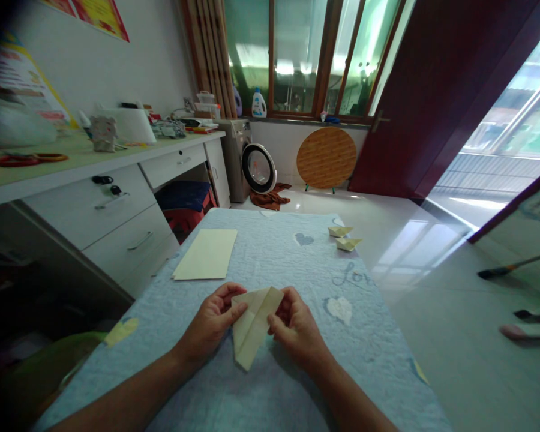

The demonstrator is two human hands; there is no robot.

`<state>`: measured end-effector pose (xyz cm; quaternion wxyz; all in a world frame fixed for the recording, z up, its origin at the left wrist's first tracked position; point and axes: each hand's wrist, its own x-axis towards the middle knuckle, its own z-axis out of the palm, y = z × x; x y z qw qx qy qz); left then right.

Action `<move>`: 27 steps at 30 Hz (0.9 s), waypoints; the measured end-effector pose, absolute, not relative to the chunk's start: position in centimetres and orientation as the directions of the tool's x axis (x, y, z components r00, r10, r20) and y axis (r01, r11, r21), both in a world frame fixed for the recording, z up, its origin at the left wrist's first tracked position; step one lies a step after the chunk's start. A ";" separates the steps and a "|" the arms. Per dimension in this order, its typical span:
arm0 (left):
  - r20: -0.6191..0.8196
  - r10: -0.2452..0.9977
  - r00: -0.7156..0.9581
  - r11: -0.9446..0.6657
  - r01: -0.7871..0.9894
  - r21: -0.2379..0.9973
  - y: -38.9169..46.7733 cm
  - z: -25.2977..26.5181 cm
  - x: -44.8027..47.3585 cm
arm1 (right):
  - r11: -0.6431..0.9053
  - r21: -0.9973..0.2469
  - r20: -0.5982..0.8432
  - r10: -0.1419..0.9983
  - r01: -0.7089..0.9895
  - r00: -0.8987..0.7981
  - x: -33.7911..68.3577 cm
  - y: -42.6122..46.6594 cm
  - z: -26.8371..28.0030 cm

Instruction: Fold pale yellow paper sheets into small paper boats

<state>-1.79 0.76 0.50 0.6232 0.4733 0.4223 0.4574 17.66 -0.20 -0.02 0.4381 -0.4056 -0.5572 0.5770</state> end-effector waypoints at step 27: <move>0.278 0.857 0.433 -0.491 0.524 0.696 0.7 -0.2 -3.0 | -0.153 -0.985 -0.158 0.986 0.082 -0.061 19.2 0.4 0.8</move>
